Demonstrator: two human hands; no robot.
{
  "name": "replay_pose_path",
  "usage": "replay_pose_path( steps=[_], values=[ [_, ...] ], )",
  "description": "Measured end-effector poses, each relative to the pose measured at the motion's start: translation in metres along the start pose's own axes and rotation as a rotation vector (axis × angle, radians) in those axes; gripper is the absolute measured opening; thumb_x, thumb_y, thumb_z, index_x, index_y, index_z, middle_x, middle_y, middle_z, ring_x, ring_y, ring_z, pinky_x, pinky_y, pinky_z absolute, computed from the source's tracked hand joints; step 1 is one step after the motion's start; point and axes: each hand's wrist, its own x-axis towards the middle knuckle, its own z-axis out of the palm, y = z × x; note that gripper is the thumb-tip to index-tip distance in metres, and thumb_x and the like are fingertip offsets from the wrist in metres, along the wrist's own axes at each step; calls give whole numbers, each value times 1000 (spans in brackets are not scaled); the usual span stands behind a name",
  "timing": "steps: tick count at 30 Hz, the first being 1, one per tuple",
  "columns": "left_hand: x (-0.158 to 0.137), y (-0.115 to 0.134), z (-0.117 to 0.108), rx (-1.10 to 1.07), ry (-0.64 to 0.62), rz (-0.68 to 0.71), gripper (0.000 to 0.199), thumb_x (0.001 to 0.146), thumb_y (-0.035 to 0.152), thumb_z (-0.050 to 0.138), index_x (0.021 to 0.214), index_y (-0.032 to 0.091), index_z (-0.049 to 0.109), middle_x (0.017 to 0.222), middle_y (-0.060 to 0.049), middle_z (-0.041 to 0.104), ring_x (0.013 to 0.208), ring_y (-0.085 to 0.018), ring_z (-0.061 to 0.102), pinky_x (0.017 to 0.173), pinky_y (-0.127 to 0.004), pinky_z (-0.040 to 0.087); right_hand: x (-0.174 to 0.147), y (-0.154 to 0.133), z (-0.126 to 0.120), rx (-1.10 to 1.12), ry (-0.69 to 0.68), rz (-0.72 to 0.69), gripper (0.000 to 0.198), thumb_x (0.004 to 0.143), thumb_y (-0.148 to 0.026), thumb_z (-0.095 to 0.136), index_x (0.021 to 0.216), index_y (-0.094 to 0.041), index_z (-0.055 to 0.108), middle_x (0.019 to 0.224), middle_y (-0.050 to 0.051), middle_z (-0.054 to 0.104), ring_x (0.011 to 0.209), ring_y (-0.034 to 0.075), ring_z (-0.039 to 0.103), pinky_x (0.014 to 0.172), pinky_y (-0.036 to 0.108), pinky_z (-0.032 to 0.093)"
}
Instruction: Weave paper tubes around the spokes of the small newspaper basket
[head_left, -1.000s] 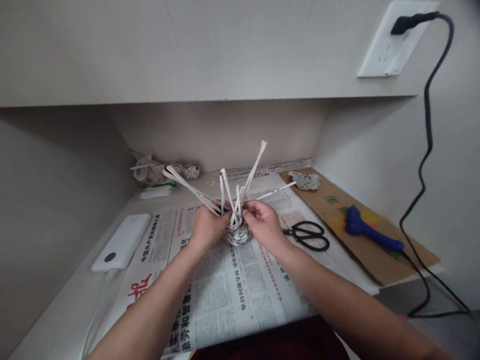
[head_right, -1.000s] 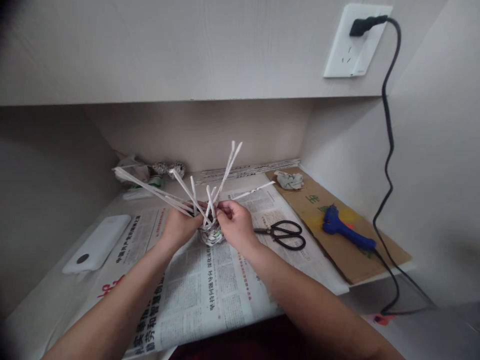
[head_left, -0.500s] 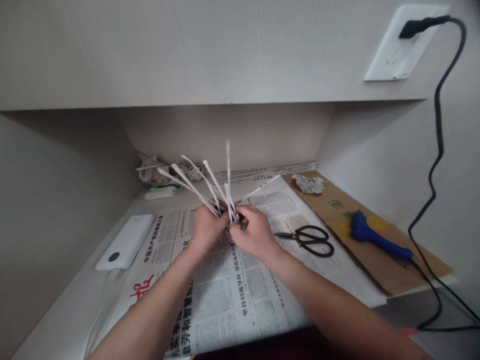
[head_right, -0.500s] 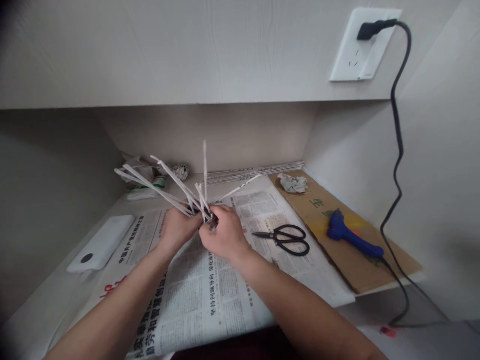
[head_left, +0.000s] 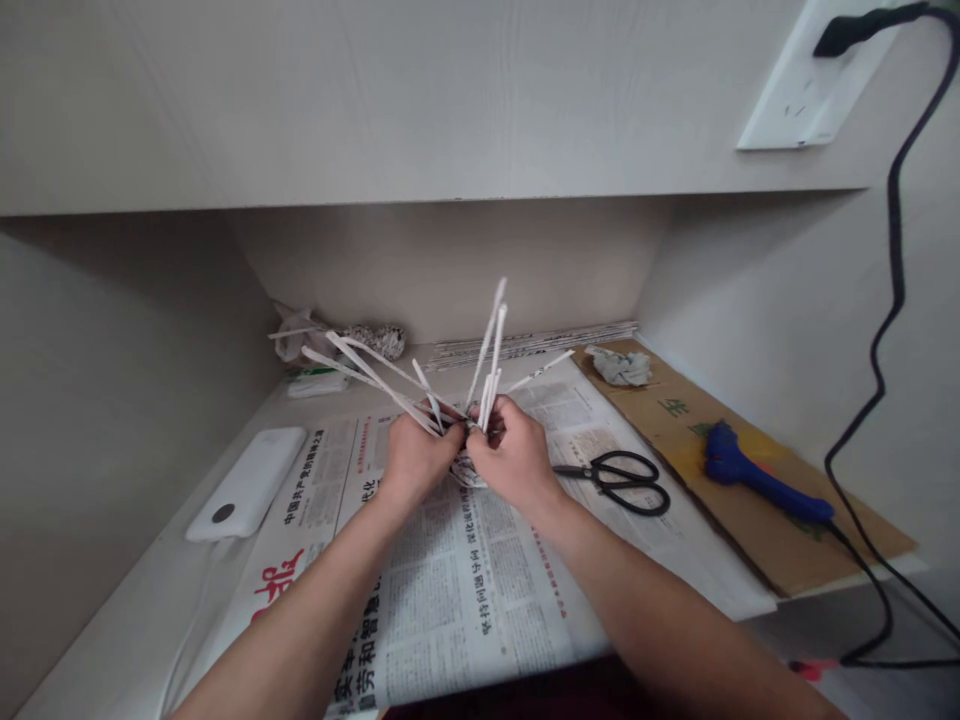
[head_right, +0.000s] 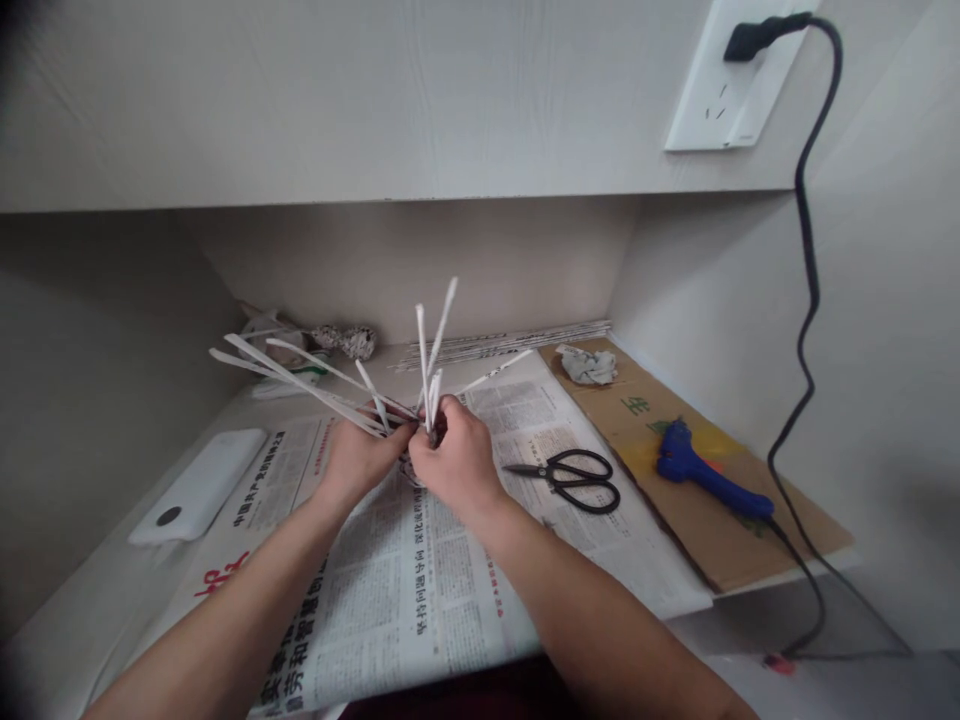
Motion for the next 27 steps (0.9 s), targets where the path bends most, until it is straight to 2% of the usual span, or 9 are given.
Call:
replay_pose_path(
  steps=[5, 8, 11, 17, 19, 23, 27],
  values=[
    [-1, -1, 3, -5, -7, 16, 13, 68, 19, 62, 78, 20, 70, 75, -1, 74, 71, -19, 68, 68, -28, 49, -2, -1, -1, 39, 9, 47, 13, 75, -32, 63, 78, -22, 56, 71, -1, 67, 64, 16, 62, 64, 26, 47],
    [-1, -2, 5, -10, -20, 55, 11, 71, 21, 62, 78, 20, 71, 75, -2, 74, 72, -20, 68, 69, -29, 48, 0, 0, -2, 33, 29, 61, 11, 72, -24, 61, 82, -23, 58, 73, -1, 68, 65, 16, 64, 63, 25, 47],
    [-1, -3, 6, -4, -46, 57, 12, 73, 25, 62, 78, 19, 71, 75, -3, 74, 73, -20, 68, 69, -29, 48, 3, 2, -2, 81, 46, 69, 19, 70, -19, 60, 88, -23, 60, 78, -2, 70, 68, 14, 65, 65, 24, 49],
    [0, -5, 7, -16, -77, 19, 16, 73, 27, 61, 82, 20, 71, 77, -3, 74, 74, -21, 68, 68, -29, 48, 6, 5, -1, 81, 20, 105, 7, 73, -27, 63, 77, -22, 64, 70, -2, 69, 64, 15, 64, 62, 24, 48],
    [0, -7, 8, -24, -79, 28, 15, 73, 30, 63, 81, 19, 71, 75, -3, 73, 71, -21, 67, 66, -29, 48, 7, 6, -2, 80, 24, 114, 7, 74, -28, 62, 78, -22, 64, 70, -2, 70, 63, 14, 64, 61, 23, 48],
    [0, -9, 10, -56, -82, 20, 17, 71, 34, 66, 80, 19, 69, 72, -2, 71, 66, -19, 65, 64, -28, 47, 8, 8, -2, 97, 43, 155, 19, 74, -28, 63, 91, -22, 66, 76, -1, 72, 67, 15, 66, 64, 23, 49],
    [-1, -8, 10, -76, -90, 17, 18, 72, 35, 67, 80, 19, 68, 72, -2, 71, 66, -18, 65, 64, -27, 46, 8, 9, -2, 59, -8, 147, 15, 78, -31, 60, 84, -22, 69, 76, 1, 72, 68, 16, 66, 65, 25, 49]
  ],
)
